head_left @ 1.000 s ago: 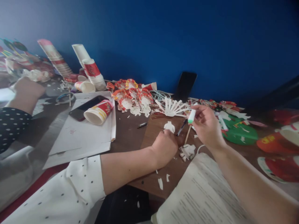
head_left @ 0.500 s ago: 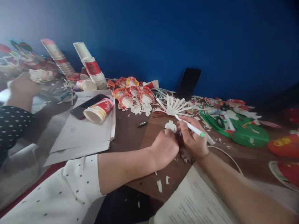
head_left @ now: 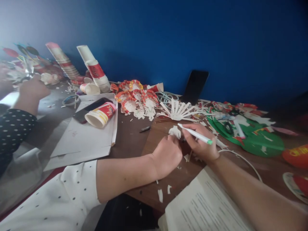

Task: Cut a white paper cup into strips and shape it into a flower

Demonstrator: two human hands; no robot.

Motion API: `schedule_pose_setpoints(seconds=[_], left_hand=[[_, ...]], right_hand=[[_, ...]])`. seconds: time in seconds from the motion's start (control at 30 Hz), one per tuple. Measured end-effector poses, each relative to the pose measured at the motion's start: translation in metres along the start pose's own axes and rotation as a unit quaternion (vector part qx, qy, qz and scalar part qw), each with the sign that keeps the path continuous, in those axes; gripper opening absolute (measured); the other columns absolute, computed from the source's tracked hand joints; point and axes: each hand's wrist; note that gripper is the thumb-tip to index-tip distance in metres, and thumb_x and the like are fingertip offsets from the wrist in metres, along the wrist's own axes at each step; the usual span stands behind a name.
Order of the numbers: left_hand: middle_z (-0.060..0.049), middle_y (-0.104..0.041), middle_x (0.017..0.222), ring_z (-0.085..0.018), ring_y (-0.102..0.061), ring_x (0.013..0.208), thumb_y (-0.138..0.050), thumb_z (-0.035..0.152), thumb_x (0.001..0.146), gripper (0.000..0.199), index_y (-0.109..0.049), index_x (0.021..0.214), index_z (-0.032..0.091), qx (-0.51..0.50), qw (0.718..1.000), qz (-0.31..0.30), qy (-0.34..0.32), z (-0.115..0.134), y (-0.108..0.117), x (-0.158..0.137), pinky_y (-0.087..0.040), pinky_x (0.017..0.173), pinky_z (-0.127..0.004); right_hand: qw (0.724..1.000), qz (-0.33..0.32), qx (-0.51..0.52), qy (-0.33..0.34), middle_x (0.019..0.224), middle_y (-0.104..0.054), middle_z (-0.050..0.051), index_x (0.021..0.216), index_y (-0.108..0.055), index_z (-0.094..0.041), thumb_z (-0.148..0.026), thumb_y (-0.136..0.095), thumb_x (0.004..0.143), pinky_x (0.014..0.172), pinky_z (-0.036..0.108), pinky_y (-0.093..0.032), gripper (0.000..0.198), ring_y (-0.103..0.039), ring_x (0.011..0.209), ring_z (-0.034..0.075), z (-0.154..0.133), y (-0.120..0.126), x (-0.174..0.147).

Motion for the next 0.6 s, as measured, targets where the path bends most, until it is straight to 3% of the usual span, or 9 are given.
schedule_pose_setpoints(seconds=[0.1, 0.2, 0.6], left_hand=[[-0.018, -0.063, 0.094, -0.025, -0.057, 0.086, -0.047, 0.010, 0.085, 0.026, -0.064, 0.103, 0.002, 0.001, 1.000, 0.002, -0.002, 0.0005, -0.0005, 0.0003, -0.045, 0.067, -0.033], [-0.017, -0.063, 0.089, -0.025, -0.058, 0.085, -0.047, 0.010, 0.085, 0.023, -0.066, 0.096, 0.003, -0.002, 1.000, 0.001, 0.001, 0.0007, 0.0002, 0.0006, -0.045, 0.067, -0.033], [-0.016, -0.061, 0.087, -0.024, -0.058, 0.087, -0.043, 0.008, 0.086, 0.025, -0.066, 0.094, 0.004, -0.020, 0.999, 0.026, 0.030, 0.0037, -0.0021, -0.0007, -0.046, 0.061, -0.027]], right_hand=[[0.997, -0.030, 0.021, -0.066, 0.087, -0.071, 0.004, 0.094, -0.065, -0.021, -0.032, -0.059, 0.086, 0.073, 0.030, -0.053, 0.015, -0.066, 0.078, 0.018, -0.0075, -0.0011, -0.0041], [0.993, -0.040, 0.028, -0.109, 0.083, -0.071, 0.002, 0.090, -0.065, -0.021, -0.036, -0.059, 0.085, 0.068, 0.028, -0.051, 0.016, -0.066, 0.072, 0.017, -0.0046, -0.0015, -0.0054], [0.991, -0.064, 0.006, -0.117, 0.084, -0.072, 0.002, 0.091, -0.065, -0.022, -0.039, -0.057, 0.087, 0.070, 0.026, -0.051, 0.020, -0.067, 0.075, 0.016, -0.0027, -0.0080, -0.0024]])
Point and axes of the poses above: each hand's wrist, its own x-axis towards the middle knuckle, its own y-axis out of the back of the hand, z = x × y
